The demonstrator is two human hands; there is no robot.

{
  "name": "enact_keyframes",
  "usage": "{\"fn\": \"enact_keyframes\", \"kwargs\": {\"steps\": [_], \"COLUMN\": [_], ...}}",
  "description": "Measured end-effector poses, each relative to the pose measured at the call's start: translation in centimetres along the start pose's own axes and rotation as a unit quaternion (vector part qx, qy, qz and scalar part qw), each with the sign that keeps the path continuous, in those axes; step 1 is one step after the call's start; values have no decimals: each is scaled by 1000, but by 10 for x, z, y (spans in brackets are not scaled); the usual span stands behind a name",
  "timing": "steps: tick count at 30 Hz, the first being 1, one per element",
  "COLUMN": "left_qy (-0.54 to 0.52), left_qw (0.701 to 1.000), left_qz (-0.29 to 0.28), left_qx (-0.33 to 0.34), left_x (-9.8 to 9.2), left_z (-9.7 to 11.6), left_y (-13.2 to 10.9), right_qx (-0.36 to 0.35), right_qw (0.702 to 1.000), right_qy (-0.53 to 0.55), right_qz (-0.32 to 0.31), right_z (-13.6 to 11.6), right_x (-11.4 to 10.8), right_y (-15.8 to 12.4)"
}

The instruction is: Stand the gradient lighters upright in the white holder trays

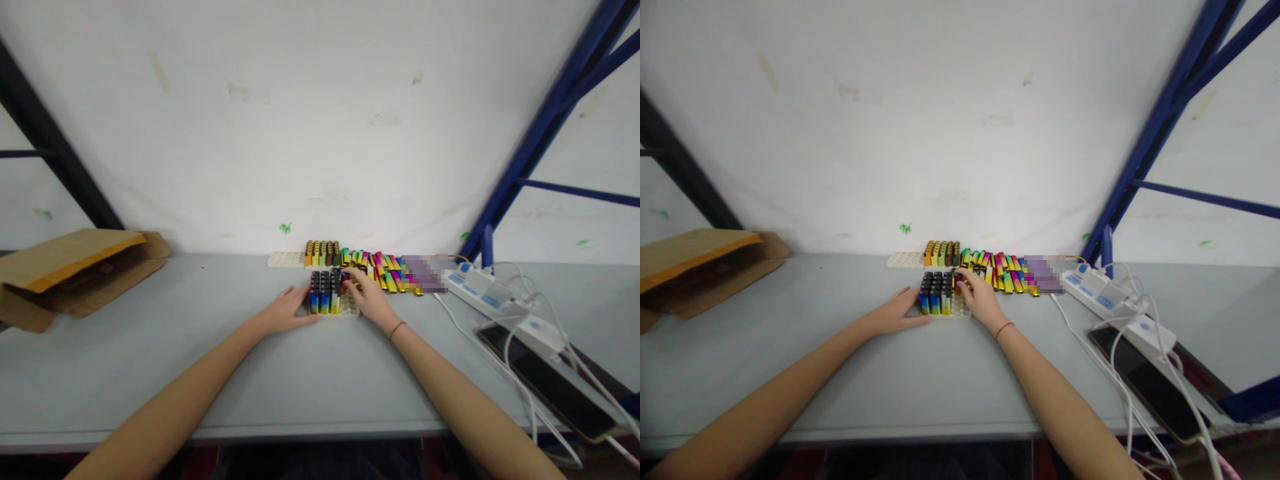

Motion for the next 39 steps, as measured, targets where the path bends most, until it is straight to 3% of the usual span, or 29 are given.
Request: {"fn": "enact_keyframes", "kwargs": {"steps": [8, 13, 17, 22, 26, 28, 31, 35, 39], "left_qy": [2, 5, 7, 9, 4, 1, 1, 6, -4], "left_qw": [1000, 1000, 1000, 1000, 1000, 1000, 1000, 1000, 1000], "left_qz": [1, -4, -4, -12, -7, -2, 1, 0, 1], "left_qx": [-5, -4, -3, -10, -8, -7, -3, -3, -2], "left_x": [-1, -2, -2, -3, -3, -2, -2, -3, -3], "left_z": [0, 0, 1, 1, 1, 1, 1, 2, 2], "left_y": [0, 0, 0, -1, 0, 0, 0, 0, 0], "right_qx": [-57, 111, 175, 213, 218, 192, 187, 213, 209], "right_qw": [979, 924, 907, 914, 929, 953, 978, 956, 942], "right_qy": [-194, -355, -380, -341, -291, -218, -11, 201, 264], "right_qz": [-8, 85, 53, 52, 73, 92, 89, 28, -13], "right_z": [5, 38, 66, 80, 74, 63, 40, 11, 4], "right_x": [-12, -48, -57, -52, -59, -66, -67, -48, -26], "right_y": [4, 3, -1, -1, 3, 7, 10, 7, 3]}}
Point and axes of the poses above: each hand's wrist, its own y-axis towards the middle knuckle, its own x-axis out of the palm, z = x × y, the point moved 3 cm from there along y, towards the middle knuckle
